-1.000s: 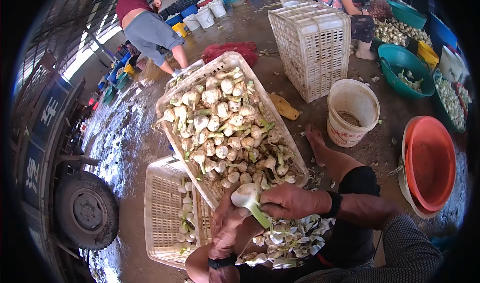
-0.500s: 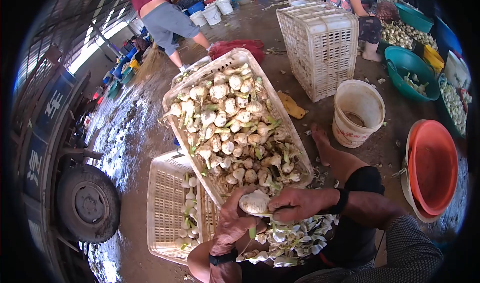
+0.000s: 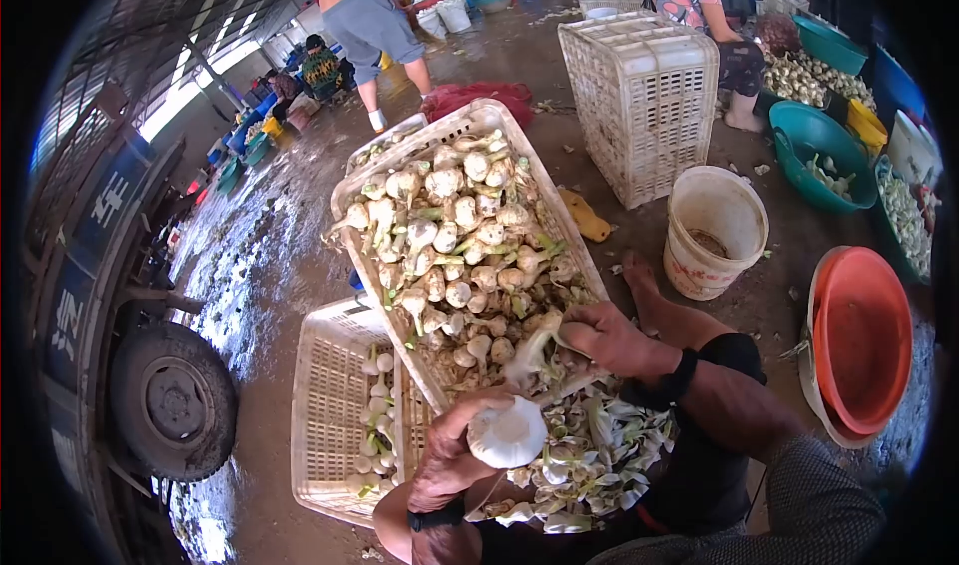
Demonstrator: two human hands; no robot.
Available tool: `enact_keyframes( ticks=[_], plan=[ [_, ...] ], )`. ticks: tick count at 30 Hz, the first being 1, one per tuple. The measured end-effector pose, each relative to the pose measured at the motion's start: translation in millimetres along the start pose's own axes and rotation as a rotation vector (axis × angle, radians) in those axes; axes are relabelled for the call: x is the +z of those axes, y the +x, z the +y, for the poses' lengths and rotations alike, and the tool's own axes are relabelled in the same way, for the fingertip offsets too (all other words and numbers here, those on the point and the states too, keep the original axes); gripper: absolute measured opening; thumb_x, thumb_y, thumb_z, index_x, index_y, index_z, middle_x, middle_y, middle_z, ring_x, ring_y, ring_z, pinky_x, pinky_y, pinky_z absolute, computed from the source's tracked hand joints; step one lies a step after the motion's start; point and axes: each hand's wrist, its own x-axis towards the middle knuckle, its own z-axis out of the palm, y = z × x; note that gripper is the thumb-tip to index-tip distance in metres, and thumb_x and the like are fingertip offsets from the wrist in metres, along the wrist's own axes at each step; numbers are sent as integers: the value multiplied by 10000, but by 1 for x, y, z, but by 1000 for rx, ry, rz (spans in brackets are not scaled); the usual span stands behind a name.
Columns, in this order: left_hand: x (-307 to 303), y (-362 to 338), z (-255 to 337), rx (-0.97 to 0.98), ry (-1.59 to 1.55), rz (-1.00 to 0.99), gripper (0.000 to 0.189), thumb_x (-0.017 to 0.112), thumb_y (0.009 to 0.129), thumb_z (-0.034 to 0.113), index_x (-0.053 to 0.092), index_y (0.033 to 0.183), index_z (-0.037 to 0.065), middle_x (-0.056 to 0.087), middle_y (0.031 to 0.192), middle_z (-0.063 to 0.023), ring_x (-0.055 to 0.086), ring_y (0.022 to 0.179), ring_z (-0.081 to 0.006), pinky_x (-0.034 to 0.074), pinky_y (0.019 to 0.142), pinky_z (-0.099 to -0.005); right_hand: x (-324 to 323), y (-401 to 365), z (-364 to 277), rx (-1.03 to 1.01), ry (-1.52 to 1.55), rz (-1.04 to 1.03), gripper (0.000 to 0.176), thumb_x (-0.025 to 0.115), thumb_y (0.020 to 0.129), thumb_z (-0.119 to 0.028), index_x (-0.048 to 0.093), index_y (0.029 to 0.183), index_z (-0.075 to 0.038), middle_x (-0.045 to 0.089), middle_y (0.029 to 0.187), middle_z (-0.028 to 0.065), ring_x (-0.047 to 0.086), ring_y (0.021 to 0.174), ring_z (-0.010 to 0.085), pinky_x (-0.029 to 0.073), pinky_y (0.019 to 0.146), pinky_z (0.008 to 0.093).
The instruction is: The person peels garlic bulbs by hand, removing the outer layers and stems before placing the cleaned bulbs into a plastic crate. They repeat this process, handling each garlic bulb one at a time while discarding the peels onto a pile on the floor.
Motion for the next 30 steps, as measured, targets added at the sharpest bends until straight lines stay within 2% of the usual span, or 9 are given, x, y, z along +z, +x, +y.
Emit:
enact_keyframes(
  ticks=[2,4,6,7,9,12,17,20,30],
  plan=[
    [-2,-2,-2,-34,-113,1,690,881,554,-8,589,1168,107,606,1235,-117,590,1146,-231,501,977,-364,-12,8,15,-553,-802,19,280,544,913,-275,629,825,-22,621,678,109,600,571,221,494,562,334],
    [3,-1,7,7,-107,97,732,631,563,-131,523,1266,42,588,1215,-173,583,1133,-284,483,958,-406,-4,-3,6,-558,-813,-261,262,572,899,-275,624,864,-20,600,683,165,607,592,278,487,576,384],
    [4,4,7,-140,-134,159,764,554,602,-181,468,1334,23,601,1191,-150,618,1064,-230,540,831,-314,16,-18,4,-310,-1049,-759,256,579,899,-268,616,859,-18,585,690,187,596,595,312,474,570,410],
    [4,4,0,-177,-83,180,755,571,624,-169,456,1345,26,613,1163,-147,627,1035,-219,542,809,-299,17,-15,15,-310,-1046,-764,256,579,899,-268,616,859,-18,585,690,187,596,595,312,474,570,410],
    [5,3,-4,-217,-38,196,748,588,646,-156,443,1356,30,624,1136,-145,636,1006,-208,545,787,-285,19,-6,29,-619,-1052,-459,242,581,911,-247,597,873,-9,572,676,191,586,588,317,458,550,407],
    [6,6,-4,-378,30,187,677,628,706,-124,457,1333,66,593,1160,-113,615,1051,-216,527,884,-329,18,-5,8,-590,-750,-223,213,603,904,-220,575,897,-8,567,666,180,580,578,316,445,535,391],
    [12,5,-23,-344,350,198,590,680,667,-50,510,1226,30,580,1121,-172,624,1013,-284,533,831,-353,29,-14,3,-502,-728,-275,210,636,876,-211,568,912,-16,582,699,167,581,590,340,443,536,392],
    [20,9,-16,-233,615,207,589,685,644,-19,524,1208,24,568,1126,-200,619,964,-349,527,814,-388,30,-10,7,-714,-894,-211,232,634,869,-233,553,875,-15,570,696,161,586,599,353,450,543,420],
    [30,13,-24,-249,664,230,593,680,629,-4,528,1202,22,553,1096,-222,600,934,-374,517,813,-436,32,-16,20,-754,-1187,-102,198,620,819,-186,529,810,-10,540,669,160,584,609,372,468,560,465]
  ],
)
